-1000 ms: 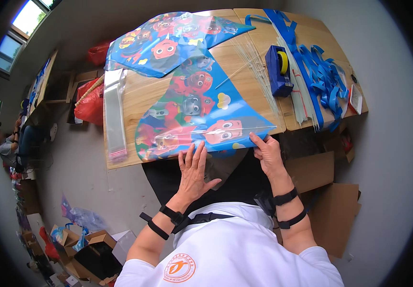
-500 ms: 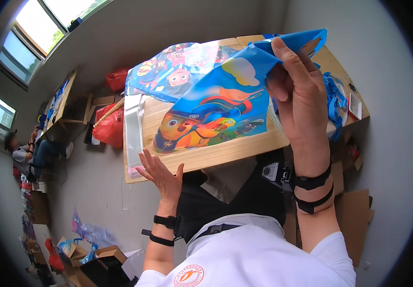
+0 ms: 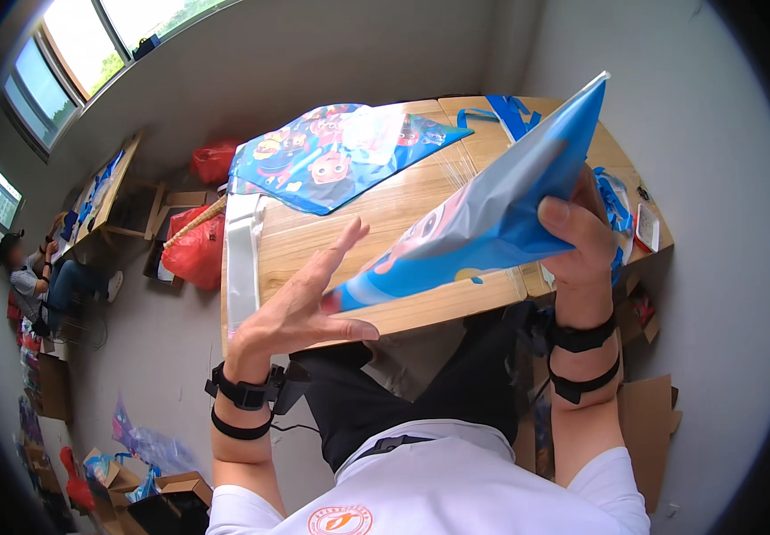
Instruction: The recorder is assembling plastic kite sails by attaching support rods and reinforcement strips with tape.
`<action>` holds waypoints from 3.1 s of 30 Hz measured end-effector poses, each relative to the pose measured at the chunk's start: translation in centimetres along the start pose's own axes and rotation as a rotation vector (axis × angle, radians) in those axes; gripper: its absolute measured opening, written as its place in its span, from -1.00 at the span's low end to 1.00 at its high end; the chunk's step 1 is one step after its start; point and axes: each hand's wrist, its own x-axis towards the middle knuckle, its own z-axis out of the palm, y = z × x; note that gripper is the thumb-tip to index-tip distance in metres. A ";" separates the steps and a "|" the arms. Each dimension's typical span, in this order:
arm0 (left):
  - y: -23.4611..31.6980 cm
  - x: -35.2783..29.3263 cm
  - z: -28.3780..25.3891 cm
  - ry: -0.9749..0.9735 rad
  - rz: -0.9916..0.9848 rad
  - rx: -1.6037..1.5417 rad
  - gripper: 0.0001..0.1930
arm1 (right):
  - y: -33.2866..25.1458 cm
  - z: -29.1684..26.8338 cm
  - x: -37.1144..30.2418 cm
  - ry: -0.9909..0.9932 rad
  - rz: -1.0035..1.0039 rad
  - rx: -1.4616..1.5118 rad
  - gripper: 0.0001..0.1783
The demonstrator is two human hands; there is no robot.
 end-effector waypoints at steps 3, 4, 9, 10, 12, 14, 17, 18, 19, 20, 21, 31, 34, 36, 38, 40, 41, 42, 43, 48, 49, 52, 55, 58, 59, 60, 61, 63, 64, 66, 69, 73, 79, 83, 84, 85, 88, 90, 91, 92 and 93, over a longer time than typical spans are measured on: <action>-1.7 -1.1 1.5 0.084 -0.044 0.187 -0.21 | -0.2 -1.6 -1.8 0.074 0.013 0.254 -0.56; -3.1 -1.5 2.2 0.101 -0.139 0.340 -0.34 | 0.0 -1.1 -3.0 0.070 0.015 0.252 -0.56; -7.6 -0.4 5.1 0.413 -0.008 0.275 -0.70 | -0.6 0.7 -3.8 0.075 -0.096 -0.459 -0.58; -7.8 -0.2 5.2 0.312 0.008 0.093 -0.76 | -0.7 1.0 -2.6 0.050 -0.090 -0.603 -0.57; -9.7 -0.8 5.0 0.227 -0.239 -0.529 -0.89 | -0.3 1.2 1.1 -0.070 -0.283 -0.389 -0.49; -8.1 0.1 3.9 0.373 -0.227 -0.761 -0.80 | 0.3 -0.8 3.0 -0.002 -0.198 -0.462 -0.26; -10.9 0.0 3.4 0.479 -0.288 -0.917 -0.74 | 4.8 -5.4 2.7 0.352 -0.336 -0.870 -0.38; -12.8 -0.2 3.7 0.548 -0.309 -1.082 -0.74 | 6.8 -6.6 1.6 0.441 -0.263 -0.952 -0.36; -14.5 -0.8 3.8 0.524 -0.377 -1.119 -0.76 | 8.9 -8.0 -0.3 0.531 -0.183 -1.038 -0.33; -15.8 -0.9 4.3 0.529 -0.387 -1.124 -0.76 | 11.8 -10.3 -2.4 0.585 -0.056 -1.047 -0.29; -17.2 -0.9 4.8 0.517 -0.443 -1.133 -0.76 | 15.1 -13.0 -4.9 0.634 0.087 -1.088 -0.25; -28.5 -1.3 7.1 0.434 -0.792 -1.020 -0.66 | 26.8 -12.8 -12.2 1.000 0.931 0.237 0.13; -29.4 -0.3 7.6 0.251 -0.974 -0.628 -0.55 | 30.8 -15.0 -13.3 1.054 0.921 0.352 0.10; -25.4 2.0 9.4 0.682 -0.668 0.587 -0.37 | 33.7 -17.7 -15.2 1.033 0.774 -0.140 -0.04; -20.7 1.6 9.8 0.542 -0.472 0.622 -0.30 | 33.3 -14.7 -13.3 1.151 0.750 -0.213 -0.23; -19.9 0.6 11.4 0.406 -0.260 0.634 -0.22 | 33.7 -14.6 -13.4 1.102 0.660 -0.384 -0.28; -21.2 -0.5 12.7 0.328 -0.297 0.576 -0.22 | 33.7 -14.1 -12.9 1.124 0.640 -0.422 -0.36; -22.1 -0.8 13.6 0.251 -0.325 0.511 -0.21 | 33.8 -14.3 -12.9 1.117 0.648 -0.422 -0.36; -23.0 -1.2 14.2 0.366 -0.313 0.476 -0.42 | 33.5 -14.5 -13.1 1.084 0.627 -0.454 -0.38; -24.6 -1.2 14.0 0.404 -0.191 0.418 -0.79 | 33.0 -15.8 -14.3 1.022 0.581 -0.545 -0.45; -25.1 -1.8 14.2 0.466 -0.309 0.245 -0.81 | 32.6 -15.5 -14.3 1.022 0.595 -0.533 -0.45; -25.3 -2.6 13.9 0.615 -0.540 -0.100 -0.87 | 32.4 -16.9 -15.5 1.000 0.565 -0.542 -0.45; -25.2 -4.2 12.3 1.105 -0.569 -0.691 -0.78 | 31.1 -17.7 -15.8 1.058 0.610 -0.545 -0.42; -26.2 -7.1 9.9 1.289 -0.423 -0.965 -0.74 | 30.4 -19.3 -17.1 1.067 0.596 -0.575 -0.44; -27.0 -8.5 9.2 1.297 -0.429 -0.959 -0.74 | 30.2 -19.6 -17.2 1.071 0.613 -0.618 -0.44; -28.0 -9.7 8.7 1.354 -0.429 -0.986 -0.73 | 30.1 -19.8 -17.2 1.075 0.629 -0.665 -0.44; -29.0 -10.9 8.4 1.410 -0.428 -1.014 -0.72 | 30.2 -20.0 -17.2 1.070 0.634 -0.665 -0.44; -29.5 -11.5 7.5 1.457 -0.484 -1.028 -0.72 | 30.2 -20.3 -17.3 1.102 0.605 -0.729 -0.44; -29.7 -11.8 7.2 1.500 -0.534 -1.040 -0.72 | 30.2 -20.5 -17.4 1.100 0.609 -0.734 -0.44; -30.0 -12.4 7.5 1.524 -0.541 -1.035 -0.71 | 30.4 -20.7 -17.6 1.127 0.600 -0.762 -0.44; -29.5 -12.3 8.2 1.644 -0.634 -0.935 -0.67 | 29.9 -20.3 -17.3 1.164 0.615 -0.781 -0.43; -25.8 -9.6 9.0 1.512 -0.776 0.138 -0.61 | 28.3 -15.7 -15.9 1.119 0.586 -1.475 -0.44; -25.0 -1.2 9.4 0.451 -0.397 0.597 -0.28 | 31.4 -5.1 -6.1 0.228 0.126 -1.436 -0.34; -28.2 2.0 10.4 0.296 -0.368 0.627 -0.15 | 36.3 -4.0 -4.0 -0.126 0.189 -1.446 -0.22; -28.7 2.2 10.6 0.295 -0.364 0.622 -0.15 | 37.0 -4.3 -4.1 -0.225 0.246 -1.484 -0.18; -29.3 2.2 10.8 0.255 -0.417 0.635 -0.14 | 38.0 -5.4 -5.0 -0.240 0.318 -1.523 -0.13; -30.5 1.6 10.6 0.167 -0.484 0.644 -0.10 | 38.6 -7.2 -6.6 -0.202 0.413 -1.536 -0.09; -29.9 1.6 10.6 0.142 -0.471 0.643 -0.10 | 38.3 -7.0 -6.8 -0.223 0.414 -1.563 -0.07; -29.5 1.7 10.8 0.144 -0.497 0.647 -0.09 | 38.2 -6.7 -6.8 -0.197 0.397 -1.565 -0.08; -29.3 2.0 10.7 0.145 -0.500 0.646 -0.09 | 38.0 -6.2 -6.2 -0.169 0.371 -1.564 -0.08; -29.3 2.4 10.8 0.186 -0.433 0.658 -0.09 | 38.0 -5.7 -5.6 -0.173 0.377 -1.564 -0.08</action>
